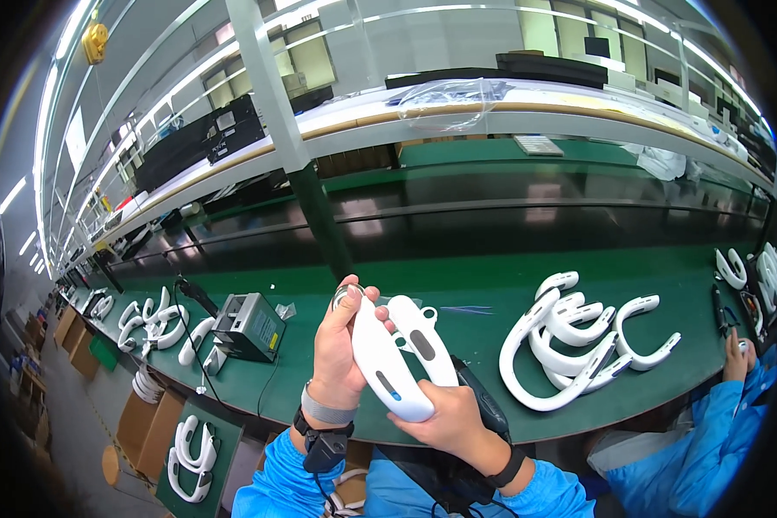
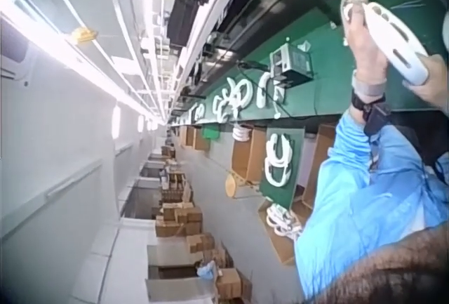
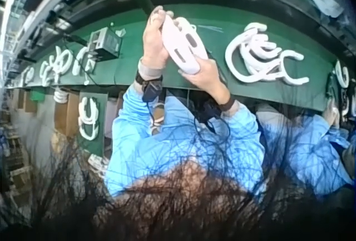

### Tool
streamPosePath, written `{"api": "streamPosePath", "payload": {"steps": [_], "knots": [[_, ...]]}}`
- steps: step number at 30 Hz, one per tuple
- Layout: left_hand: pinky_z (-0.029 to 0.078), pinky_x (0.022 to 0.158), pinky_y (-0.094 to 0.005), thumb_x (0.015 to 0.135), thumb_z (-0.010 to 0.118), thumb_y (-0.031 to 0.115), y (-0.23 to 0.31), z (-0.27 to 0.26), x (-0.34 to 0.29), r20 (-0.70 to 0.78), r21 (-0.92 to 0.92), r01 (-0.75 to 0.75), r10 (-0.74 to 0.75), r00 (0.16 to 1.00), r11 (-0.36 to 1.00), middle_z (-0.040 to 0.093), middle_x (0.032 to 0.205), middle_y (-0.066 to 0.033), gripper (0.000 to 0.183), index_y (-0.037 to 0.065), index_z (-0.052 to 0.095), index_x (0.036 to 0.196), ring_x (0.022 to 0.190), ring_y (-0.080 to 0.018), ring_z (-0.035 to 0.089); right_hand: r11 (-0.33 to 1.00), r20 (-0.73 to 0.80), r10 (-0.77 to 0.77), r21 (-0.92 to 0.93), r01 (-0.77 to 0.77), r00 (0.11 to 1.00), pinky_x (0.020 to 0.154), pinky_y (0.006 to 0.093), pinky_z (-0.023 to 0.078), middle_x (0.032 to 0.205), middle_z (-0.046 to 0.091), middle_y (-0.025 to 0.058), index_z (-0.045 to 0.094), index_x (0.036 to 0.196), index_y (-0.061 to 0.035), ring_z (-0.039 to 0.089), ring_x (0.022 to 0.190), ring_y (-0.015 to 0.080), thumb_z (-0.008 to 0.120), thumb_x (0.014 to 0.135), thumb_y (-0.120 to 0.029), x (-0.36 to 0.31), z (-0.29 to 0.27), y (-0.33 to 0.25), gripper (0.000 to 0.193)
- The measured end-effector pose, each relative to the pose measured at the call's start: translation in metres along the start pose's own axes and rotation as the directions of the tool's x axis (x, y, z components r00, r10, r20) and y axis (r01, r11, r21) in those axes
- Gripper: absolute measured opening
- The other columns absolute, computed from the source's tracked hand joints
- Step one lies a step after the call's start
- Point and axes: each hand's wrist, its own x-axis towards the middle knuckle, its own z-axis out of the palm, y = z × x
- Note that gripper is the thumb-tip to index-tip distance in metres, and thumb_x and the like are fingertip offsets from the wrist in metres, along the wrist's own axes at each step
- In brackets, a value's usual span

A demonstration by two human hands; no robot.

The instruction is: Assembling the outer casing and internal wiring of white electronic components at a factory station.

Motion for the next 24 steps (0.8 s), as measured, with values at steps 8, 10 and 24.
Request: {"api": "streamPosePath", "payload": {"steps": [8,10,24], "knots": [[0.055,0.073,-0.0403,0.099,0.055,0.017,-0.001,0.000,0.001,0.248,-0.136,0.094,-0.058,0.967,0.986,0.056,0.098,-0.0075,0.020,0.015,0.050,0.118,0.079,-0.0224,0.061,0.961,0.177,-0.041,0.275,-0.009,0.983,0.060,0.0326,0.055,0.070,0.069,0.0136,0.071,0.090,-0.0022,0.070,0.063,0.0283,0.080,0.071,-0.015,0.004,-0.023,-0.011,0.025],[0.055,0.073,-0.0405,0.098,0.055,0.017,-0.001,-0.002,-0.001,0.248,-0.126,0.098,-0.064,0.967,0.987,0.056,0.098,-0.0072,0.020,0.015,0.050,0.118,0.079,-0.0224,0.061,0.944,0.211,-0.013,0.326,-0.058,0.977,0.061,0.0325,0.056,0.071,0.069,0.0142,0.071,0.092,-0.0015,0.070,0.064,0.0283,0.080,0.071,-0.016,0.004,-0.023,-0.010,0.027],[0.058,0.060,-0.0370,0.100,0.053,0.023,-0.011,-0.002,-0.001,0.300,0.108,0.105,-0.133,0.945,0.989,0.058,0.093,-0.0119,0.024,0.009,0.047,0.118,0.069,-0.0232,0.063,0.988,0.482,0.109,-0.148,-0.041,0.869,0.065,0.0478,0.056,0.073,0.068,0.0164,0.068,0.088,-0.0096,0.067,0.069,0.0393,0.067,0.082,-0.035,0.000,-0.018,-0.010,0.026]]}}
